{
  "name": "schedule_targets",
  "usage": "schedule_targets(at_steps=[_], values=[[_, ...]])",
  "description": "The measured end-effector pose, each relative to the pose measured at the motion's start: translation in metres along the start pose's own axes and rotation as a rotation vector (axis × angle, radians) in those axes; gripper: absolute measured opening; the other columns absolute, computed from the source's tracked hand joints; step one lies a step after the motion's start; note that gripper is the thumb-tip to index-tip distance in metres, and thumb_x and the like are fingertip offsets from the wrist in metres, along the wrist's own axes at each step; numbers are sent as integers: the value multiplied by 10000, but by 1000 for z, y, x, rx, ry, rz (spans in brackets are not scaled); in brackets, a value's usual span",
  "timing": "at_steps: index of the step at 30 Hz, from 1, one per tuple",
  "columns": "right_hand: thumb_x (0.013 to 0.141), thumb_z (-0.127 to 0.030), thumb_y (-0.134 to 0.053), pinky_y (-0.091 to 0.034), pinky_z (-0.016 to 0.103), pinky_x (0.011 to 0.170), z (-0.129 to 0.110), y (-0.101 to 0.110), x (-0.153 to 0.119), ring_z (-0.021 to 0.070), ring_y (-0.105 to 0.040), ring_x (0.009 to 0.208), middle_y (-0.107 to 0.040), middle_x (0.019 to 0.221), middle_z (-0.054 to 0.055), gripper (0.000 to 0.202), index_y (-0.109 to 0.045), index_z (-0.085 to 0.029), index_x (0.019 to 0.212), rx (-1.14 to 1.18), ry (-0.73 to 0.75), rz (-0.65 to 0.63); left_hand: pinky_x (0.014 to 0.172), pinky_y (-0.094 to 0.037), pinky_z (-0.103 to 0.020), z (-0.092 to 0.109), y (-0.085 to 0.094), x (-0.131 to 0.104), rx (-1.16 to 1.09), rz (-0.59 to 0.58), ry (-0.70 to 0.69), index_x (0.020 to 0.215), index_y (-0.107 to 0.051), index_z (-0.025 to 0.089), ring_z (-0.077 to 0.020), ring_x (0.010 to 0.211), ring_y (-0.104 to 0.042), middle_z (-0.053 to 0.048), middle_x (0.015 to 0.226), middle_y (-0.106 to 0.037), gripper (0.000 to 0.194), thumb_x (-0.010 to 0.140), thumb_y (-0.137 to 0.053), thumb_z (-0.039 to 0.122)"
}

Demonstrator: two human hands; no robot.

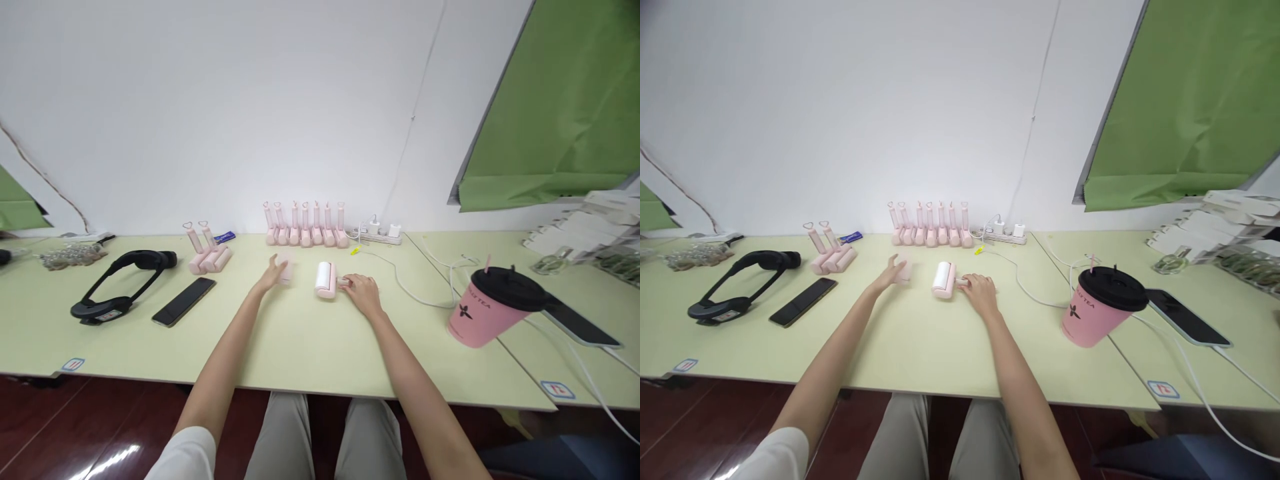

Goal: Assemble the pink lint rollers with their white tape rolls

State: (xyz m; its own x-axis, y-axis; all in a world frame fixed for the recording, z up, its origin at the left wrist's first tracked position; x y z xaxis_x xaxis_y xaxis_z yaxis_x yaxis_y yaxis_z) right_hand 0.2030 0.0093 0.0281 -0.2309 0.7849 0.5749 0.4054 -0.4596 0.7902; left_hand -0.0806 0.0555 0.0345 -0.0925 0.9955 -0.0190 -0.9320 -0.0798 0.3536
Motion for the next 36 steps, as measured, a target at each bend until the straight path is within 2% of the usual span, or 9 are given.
schedule_targets(at_steps=[2, 3, 5, 7, 13, 19, 26, 33, 36], values=[[829, -447, -442, -284, 282, 671, 1, 1, -1, 166, -555, 782, -649, 824, 33, 298, -593, -215, 940, -6, -18, -3, 765, -486, -397, 7, -46, -14, -160, -245, 54, 1364, -13, 233, -236, 964, -569, -162, 1257, -442, 787, 782, -452, 527], [831, -447, -440, -285, 282, 669, 2, 2, -1, 167, -555, 781, -648, 824, 36, 304, -592, -213, 950, -14, -30, -3, 740, -500, -397, 11, -65, -21, -220, -320, 75, 1363, -6, 248, -238, 968, -563, -163, 1299, -391, 802, 770, -460, 542], [833, -444, -437, -287, 280, 663, 4, 6, -3, 167, -556, 778, -646, 820, 37, 311, -587, -211, 974, -34, -51, -4, 712, -516, -394, 17, -93, -32, -319, -398, 89, 1360, -7, 268, -244, 989, -545, -159, 1355, -304, 802, 764, -469, 543], [833, -443, -440, -287, 277, 656, 6, 10, -5, 164, -555, 772, -644, 812, 32, 315, -582, -213, 996, -54, -64, -2, 706, -523, -395, 20, -105, -36, -384, -407, 93, 1358, -1, 275, -248, 1006, -530, -151, 1381, -251, 790, 772, -468, 524], [834, -450, -438, -281, 269, 666, 5, 15, -6, 156, -546, 767, -636, 810, 25, 313, -579, -234, 1012, -101, -45, 3, 732, -522, -384, 24, -98, -37, -421, -401, 22, 1357, -56, 269, -259, 1088, -465, -126, 1380, -258, 724, 794, -454, 489], [838, -451, -430, -269, 275, 681, -1, 13, -6, 159, -540, 766, -629, 816, 31, 311, -586, -238, 1003, -125, -17, -12, 711, -525, -403, 28, -102, -48, -410, -461, 69, 1356, -7, 280, -235, 965, -540, -153, 1372, -253, 773, 780, -475, 500], [834, -431, -450, -276, 274, 678, -1, 19, -4, 158, -534, 780, -624, 809, 26, 304, -576, -246, 1039, -65, -67, 34, 721, -521, -377, 31, -87, -36, -397, -315, 23, 1352, -78, 303, -227, 1001, -526, -112, 1339, -328, 649, 820, -402, 484], [844, -423, -427, -274, 290, 693, -11, 12, -4, 171, -535, 804, -627, 850, 41, 287, -579, -262, 1027, -128, -13, -40, 701, -520, -364, 28, -101, -43, -279, -443, -32, 1356, -52, 330, -216, 966, -539, -116, 1373, -269, 746, 769, -462, 537], [845, -405, -431, -265, 303, 715, -11, 13, -6, 183, -527, 824, -625, 879, 57, 279, -581, -248, 1021, -141, -4, -35, 655, -518, -368, 26, -112, -50, -257, -527, -6, 1358, 47, 319, -189, 828, -584, -156, 1319, -339, 826, 758, -473, 546]])
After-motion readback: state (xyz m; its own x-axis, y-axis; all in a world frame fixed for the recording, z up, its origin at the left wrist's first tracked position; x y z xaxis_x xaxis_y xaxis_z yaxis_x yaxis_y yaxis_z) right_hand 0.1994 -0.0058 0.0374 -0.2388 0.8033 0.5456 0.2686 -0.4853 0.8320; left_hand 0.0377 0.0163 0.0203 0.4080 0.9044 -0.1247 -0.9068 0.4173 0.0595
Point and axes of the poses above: each hand's wrist, its own x-axis towards the middle knuckle, its own y-axis out of the back of the hand, z = x × y, the point moved 5 cm from there along x, towards the middle knuckle
